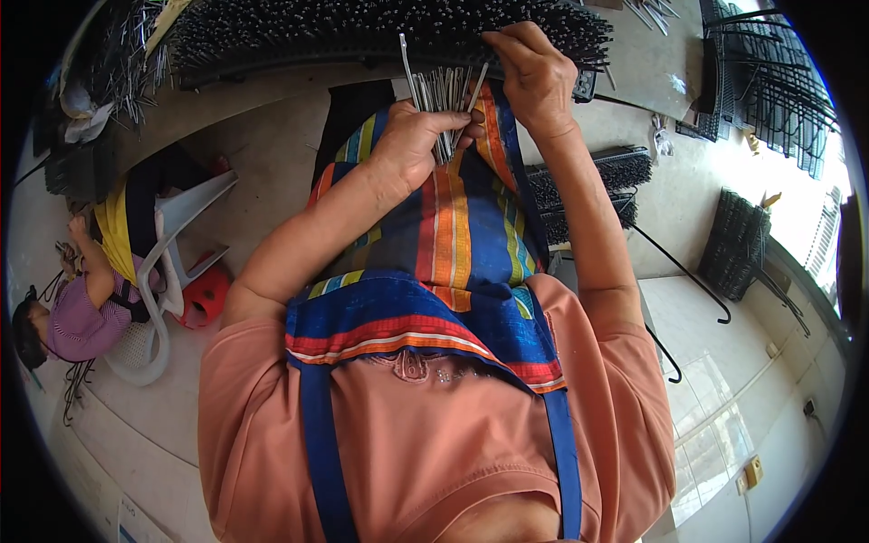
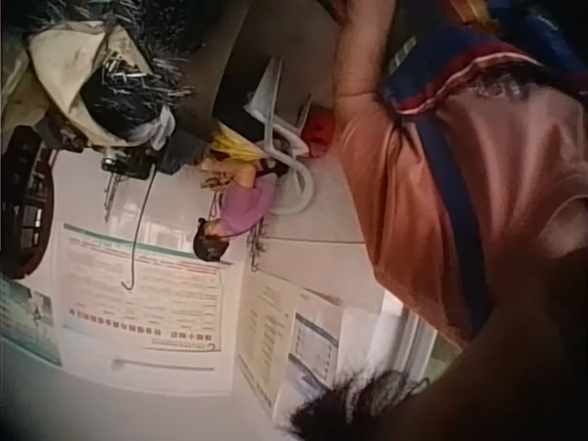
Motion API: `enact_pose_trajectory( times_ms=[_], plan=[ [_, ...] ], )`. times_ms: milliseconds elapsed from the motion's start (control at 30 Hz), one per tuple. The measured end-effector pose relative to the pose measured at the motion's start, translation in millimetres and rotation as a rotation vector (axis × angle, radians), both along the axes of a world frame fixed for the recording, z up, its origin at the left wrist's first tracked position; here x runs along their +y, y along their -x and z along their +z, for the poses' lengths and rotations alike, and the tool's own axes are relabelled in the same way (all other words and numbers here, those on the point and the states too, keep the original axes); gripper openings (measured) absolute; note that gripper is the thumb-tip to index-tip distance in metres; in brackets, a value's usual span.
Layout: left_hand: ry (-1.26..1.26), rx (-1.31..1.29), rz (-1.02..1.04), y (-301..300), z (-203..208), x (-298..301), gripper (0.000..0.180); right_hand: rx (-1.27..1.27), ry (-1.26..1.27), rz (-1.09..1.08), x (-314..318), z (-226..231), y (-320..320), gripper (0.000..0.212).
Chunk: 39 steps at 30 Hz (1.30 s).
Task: Weaving thin metal wires into a plastic mesh grid to create a component.
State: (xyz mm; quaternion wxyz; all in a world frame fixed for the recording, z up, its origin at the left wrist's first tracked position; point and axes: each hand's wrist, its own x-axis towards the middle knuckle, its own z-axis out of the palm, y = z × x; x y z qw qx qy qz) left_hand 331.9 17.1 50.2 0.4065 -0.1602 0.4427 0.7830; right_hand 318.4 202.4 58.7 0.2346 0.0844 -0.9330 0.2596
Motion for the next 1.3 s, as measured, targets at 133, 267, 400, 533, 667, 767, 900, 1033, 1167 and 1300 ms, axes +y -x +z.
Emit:
enact_pose_trajectory(
  times_ms=[133, 267, 400, 533, 667, 767, 900, 1033, 1167, 1300],
  plan=[
    [-0.027, 0.002, 0.014, 3, 5, 3, 0.017, 0.089, 0.19, -0.129, -2, 1, -14, 0.008],
    [-0.028, 0.013, -0.059, 1, 10, 8, 0.016, -0.653, 0.964, -0.188, -6, 5, -35, 0.011],
    [0.006, 0.006, -0.08, -5, 7, 11, 0.015, -0.723, 1.269, -0.227, -8, 3, -43, 0.004],
    [0.172, -0.016, -0.036, -6, 7, 8, 0.019, -0.326, 1.366, -0.362, 8, -3, -40, 0.002],
    [0.172, -0.023, -0.05, -10, 3, 8, 0.021, 0.107, 1.113, -0.333, 22, -9, -22, 0.009],
    [0.151, 0.003, -0.076, -9, 5, 9, 0.02, 0.179, 0.813, -0.284, 25, -15, -16, 0.008],
    [0.125, -0.02, -0.049, -9, 3, 8, 0.018, 0.162, 0.758, -0.264, 24, -7, -18, 0.009],
    [0.068, -0.02, -0.042, -12, 4, 12, 0.018, 0.154, 0.726, -0.28, 25, -11, -17, 0.01],
    [0.062, -0.018, -0.06, -11, 3, 10, 0.018, 0.156, 0.688, -0.254, 24, -7, -13, 0.009],
    [0.142, -0.015, -0.093, -11, 3, 6, 0.018, 0.101, 0.662, -0.281, 23, -14, -14, 0.008]
  ],
)
